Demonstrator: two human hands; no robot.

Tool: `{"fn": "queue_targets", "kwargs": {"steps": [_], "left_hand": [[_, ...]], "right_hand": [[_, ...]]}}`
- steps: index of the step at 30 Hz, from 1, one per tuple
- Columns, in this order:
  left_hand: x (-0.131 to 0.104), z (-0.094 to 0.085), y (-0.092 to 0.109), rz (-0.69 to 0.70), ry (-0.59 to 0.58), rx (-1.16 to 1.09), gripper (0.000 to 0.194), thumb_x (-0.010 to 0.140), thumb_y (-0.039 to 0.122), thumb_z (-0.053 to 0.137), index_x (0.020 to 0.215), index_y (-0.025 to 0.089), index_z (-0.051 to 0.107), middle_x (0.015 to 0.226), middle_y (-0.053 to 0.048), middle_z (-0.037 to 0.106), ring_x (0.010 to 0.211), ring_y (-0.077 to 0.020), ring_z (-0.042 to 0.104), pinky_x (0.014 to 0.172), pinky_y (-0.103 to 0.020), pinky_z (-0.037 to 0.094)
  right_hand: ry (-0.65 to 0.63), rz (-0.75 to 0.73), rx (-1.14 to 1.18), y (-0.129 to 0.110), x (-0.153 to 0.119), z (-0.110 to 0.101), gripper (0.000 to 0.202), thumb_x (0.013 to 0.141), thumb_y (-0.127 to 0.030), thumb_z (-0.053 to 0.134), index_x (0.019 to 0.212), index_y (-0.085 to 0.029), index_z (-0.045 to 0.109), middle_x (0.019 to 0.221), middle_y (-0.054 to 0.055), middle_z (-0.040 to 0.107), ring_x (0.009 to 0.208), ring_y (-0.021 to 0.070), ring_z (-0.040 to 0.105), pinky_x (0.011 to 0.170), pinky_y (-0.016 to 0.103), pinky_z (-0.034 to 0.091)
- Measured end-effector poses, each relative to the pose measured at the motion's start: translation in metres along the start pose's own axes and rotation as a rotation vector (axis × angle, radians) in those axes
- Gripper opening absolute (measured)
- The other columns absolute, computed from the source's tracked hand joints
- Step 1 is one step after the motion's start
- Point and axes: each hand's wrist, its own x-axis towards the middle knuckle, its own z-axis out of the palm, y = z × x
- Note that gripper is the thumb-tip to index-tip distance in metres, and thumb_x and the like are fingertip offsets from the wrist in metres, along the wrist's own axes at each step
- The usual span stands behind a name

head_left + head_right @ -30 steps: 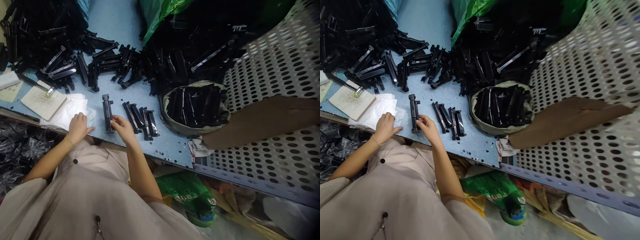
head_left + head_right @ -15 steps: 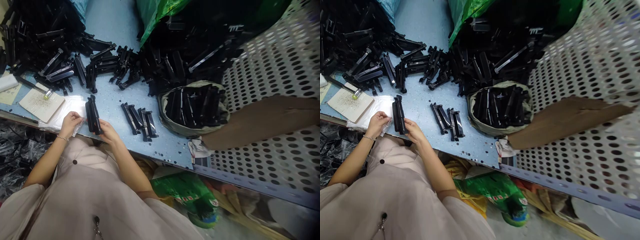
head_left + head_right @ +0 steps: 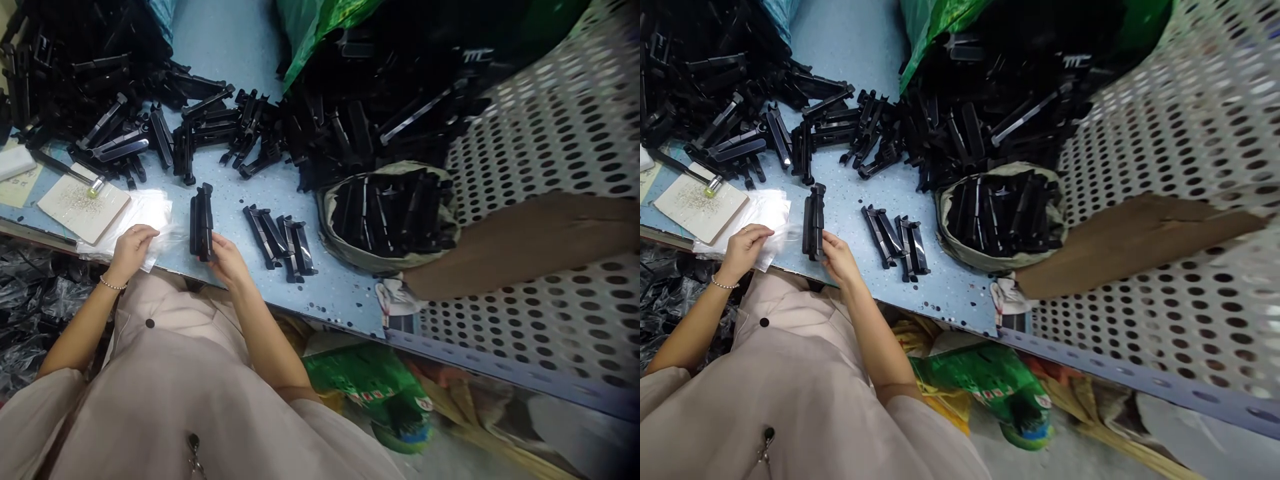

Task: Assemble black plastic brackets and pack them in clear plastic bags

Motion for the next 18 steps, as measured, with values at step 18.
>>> {"fn": "queue_targets", "kwargs": {"steps": [18], "left_hand": [[-0.034, 0.03, 0.024, 0.31, 0.018, 0.287, 0.053, 0.097, 0.003, 0.034, 0.146, 0.016, 0.05, 0.151, -0.02, 0.047, 0.138, -0.0272, 0.053, 0.112, -0.047, 0.05]], "right_hand": [[-0.051, 0.092, 0.289, 0.035, -0.013, 0.021, 0.061, 0.066, -0.029, 0.088, 0.118, -0.033, 0.056, 0.083, -0.005, 0.063, 0.073, 0.0148, 0.068, 0.05, 0.02, 0.056]]}}
